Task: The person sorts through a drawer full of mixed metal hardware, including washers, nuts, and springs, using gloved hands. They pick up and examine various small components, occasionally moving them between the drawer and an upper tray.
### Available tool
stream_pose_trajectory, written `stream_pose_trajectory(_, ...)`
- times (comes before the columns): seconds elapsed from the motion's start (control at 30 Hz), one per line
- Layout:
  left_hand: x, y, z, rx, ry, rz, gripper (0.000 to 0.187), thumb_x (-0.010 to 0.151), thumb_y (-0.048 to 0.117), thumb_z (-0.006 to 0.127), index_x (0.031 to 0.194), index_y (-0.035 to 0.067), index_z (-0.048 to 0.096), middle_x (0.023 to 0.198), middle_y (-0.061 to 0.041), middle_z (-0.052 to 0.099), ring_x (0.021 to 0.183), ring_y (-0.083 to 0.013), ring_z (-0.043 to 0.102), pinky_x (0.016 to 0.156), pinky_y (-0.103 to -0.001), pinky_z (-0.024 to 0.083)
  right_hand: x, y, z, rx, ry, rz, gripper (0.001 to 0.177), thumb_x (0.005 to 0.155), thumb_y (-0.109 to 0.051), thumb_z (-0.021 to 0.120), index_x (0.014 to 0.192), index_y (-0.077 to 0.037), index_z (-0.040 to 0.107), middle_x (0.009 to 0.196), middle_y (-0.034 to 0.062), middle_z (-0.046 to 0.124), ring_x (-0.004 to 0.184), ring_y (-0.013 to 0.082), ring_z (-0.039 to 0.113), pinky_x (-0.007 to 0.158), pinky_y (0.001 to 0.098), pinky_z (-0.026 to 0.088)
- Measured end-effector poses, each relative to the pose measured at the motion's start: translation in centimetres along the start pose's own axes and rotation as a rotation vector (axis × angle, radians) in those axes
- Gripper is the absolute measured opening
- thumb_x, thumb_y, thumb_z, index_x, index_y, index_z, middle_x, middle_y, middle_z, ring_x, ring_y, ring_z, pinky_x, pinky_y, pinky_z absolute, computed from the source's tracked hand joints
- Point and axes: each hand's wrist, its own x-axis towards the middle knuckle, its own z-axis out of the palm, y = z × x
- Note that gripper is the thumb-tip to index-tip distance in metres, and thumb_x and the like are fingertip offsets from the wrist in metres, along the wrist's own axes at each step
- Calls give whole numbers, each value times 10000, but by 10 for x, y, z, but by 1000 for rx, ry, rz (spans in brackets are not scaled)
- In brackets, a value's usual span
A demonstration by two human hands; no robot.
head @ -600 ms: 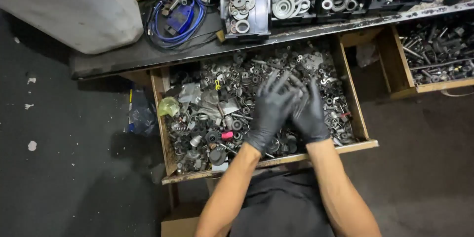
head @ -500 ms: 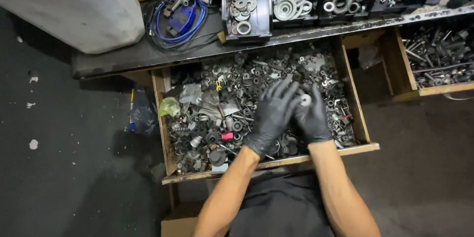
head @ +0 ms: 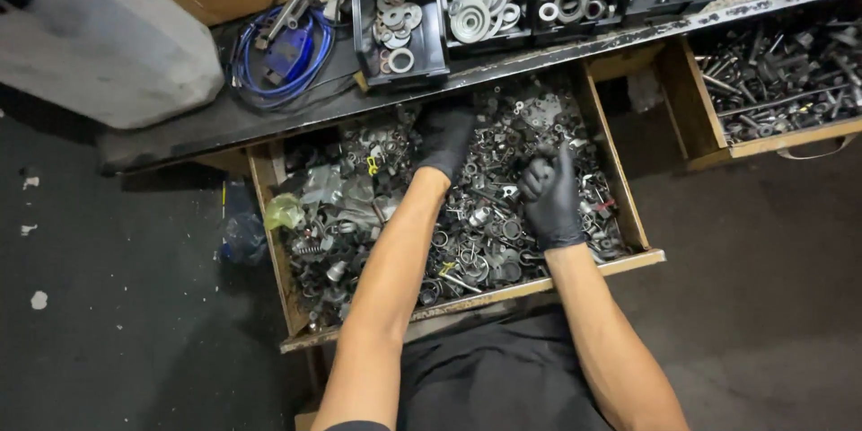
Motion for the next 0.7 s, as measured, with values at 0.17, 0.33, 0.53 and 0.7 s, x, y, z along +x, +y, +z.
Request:
stream_pose_trajectory(0.17, -39, 9, -44, -102, 36, -58, 170, 948, 357, 643, 883, 261, 766, 846, -20, 730, 916, -256, 725, 853, -340, 502, 6, 5, -2, 23, 38, 14, 417, 1035, -513, 509, 1174, -149, 659, 880, 58, 645, 760, 178, 647, 646, 264, 516)
stream_pose_trajectory(0.33, -67, 25, -69, -485, -36, -487, 146, 897, 442, 668, 920, 358, 786, 881, 36, 780, 1003, -249, 745, 898, -371, 576, -5, 1, 11, 127, 19, 58, 415, 1029, -357, 559, 1286, -36, 611, 1116, 175, 718, 1013, 290, 749, 842, 376, 663)
stream_pose_trajectory(0.53, -94, 24, -82, -1002, 72, -504, 190, 773, 143, 746, 956, 164, 792, 861, -116, 775, 903, -211, 736, 802, -365, 581, -21, 0, 32, 129, -101, 24, 644, 844, 79, 474, 1486, 65, 415, 1394, 318, 528, 1338, 422, 557, 1145, 472, 497)
stream_pose_trajectory(0.7, -96, 23, -94, -1338, 72, -439, 281, 914, 154, 789, 1069, -27, 639, 863, -179, 757, 657, -189, 737, 562, -275, 591, -30, -1, 41, 82, -204, 20, 677, 890, 155, 397, 1550, 30, 321, 1470, 371, 442, 1415, 460, 465, 1199, 472, 416)
